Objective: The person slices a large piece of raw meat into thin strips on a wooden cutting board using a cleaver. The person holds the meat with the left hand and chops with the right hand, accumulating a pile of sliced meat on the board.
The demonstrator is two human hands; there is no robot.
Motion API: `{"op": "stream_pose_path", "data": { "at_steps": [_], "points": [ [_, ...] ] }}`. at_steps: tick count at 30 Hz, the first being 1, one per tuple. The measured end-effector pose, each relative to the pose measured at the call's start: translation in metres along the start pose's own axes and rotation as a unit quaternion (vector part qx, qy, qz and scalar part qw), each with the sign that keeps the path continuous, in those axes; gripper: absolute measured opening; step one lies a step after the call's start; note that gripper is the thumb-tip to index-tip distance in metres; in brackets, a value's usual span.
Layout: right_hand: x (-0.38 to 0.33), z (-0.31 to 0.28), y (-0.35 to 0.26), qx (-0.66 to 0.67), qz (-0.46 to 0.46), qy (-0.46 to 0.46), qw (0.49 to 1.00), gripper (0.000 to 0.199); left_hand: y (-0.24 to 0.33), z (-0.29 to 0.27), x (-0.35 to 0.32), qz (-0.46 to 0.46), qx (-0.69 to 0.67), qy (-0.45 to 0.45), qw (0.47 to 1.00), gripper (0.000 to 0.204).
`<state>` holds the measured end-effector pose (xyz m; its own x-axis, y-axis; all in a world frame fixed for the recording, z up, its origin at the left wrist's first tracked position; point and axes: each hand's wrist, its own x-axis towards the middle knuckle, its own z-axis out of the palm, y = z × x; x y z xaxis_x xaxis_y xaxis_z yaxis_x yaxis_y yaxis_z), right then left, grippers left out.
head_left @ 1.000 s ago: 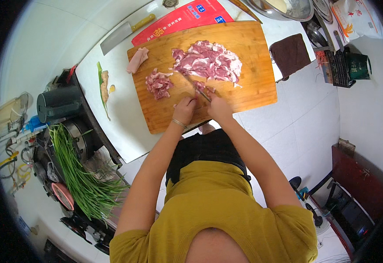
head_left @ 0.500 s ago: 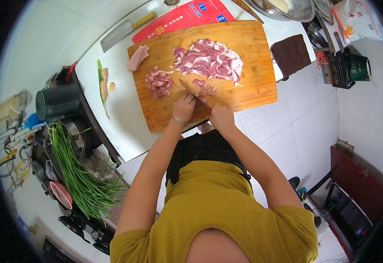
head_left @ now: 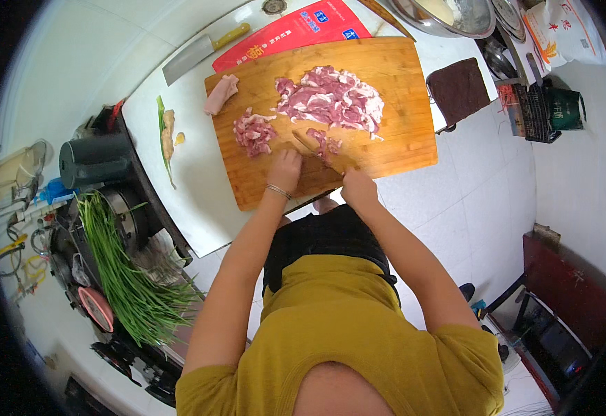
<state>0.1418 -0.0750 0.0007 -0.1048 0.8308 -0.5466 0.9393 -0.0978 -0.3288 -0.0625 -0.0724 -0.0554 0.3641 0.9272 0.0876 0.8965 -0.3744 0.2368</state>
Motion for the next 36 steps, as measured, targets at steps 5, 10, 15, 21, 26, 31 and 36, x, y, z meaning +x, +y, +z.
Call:
{"op": "stream_pose_path", "data": {
  "at_steps": [5, 10, 15, 21, 26, 31, 36],
  "points": [
    [0.004, -0.013, 0.005, 0.086, -0.014, 0.018, 0.996, 0.016, 0.012, -0.012, 0.015, -0.127, -0.111, 0.063, 0.984, 0.012],
    [-0.006, -0.044, 0.015, 0.204, -0.003, 0.08, 0.976, 0.025, 0.028, -0.008, 0.056, -0.098, -0.192, 0.108, 0.97, 0.014],
    [-0.015, -0.05, 0.033, 0.242, 0.033, 0.087, 0.966, 0.023, 0.058, 0.006, 0.069, 0.025, -0.109, 0.052, 0.992, 0.013],
    [-0.012, -0.04, 0.043, 0.26, 0.015, 0.117, 0.958, 0.022, 0.05, 0.021, 0.055, 0.176, -0.046, 0.023, 0.983, 0.014],
    [-0.005, -0.043, 0.013, 0.377, 0.057, -0.02, 0.924, 0.017, -0.025, -0.027, 0.021, 0.086, 0.082, -0.009, 0.993, 0.02],
    [-0.003, -0.06, -0.049, 0.565, 0.071, -0.204, 0.797, 0.022, -0.057, -0.064, 0.004, 0.021, -0.004, 0.134, 0.991, 0.027],
    [0.005, -0.062, -0.089, 0.608, 0.059, -0.285, 0.739, 0.017, -0.044, -0.101, 0.009, 0.045, -0.029, 0.183, 0.982, 0.043]
  ]
}}
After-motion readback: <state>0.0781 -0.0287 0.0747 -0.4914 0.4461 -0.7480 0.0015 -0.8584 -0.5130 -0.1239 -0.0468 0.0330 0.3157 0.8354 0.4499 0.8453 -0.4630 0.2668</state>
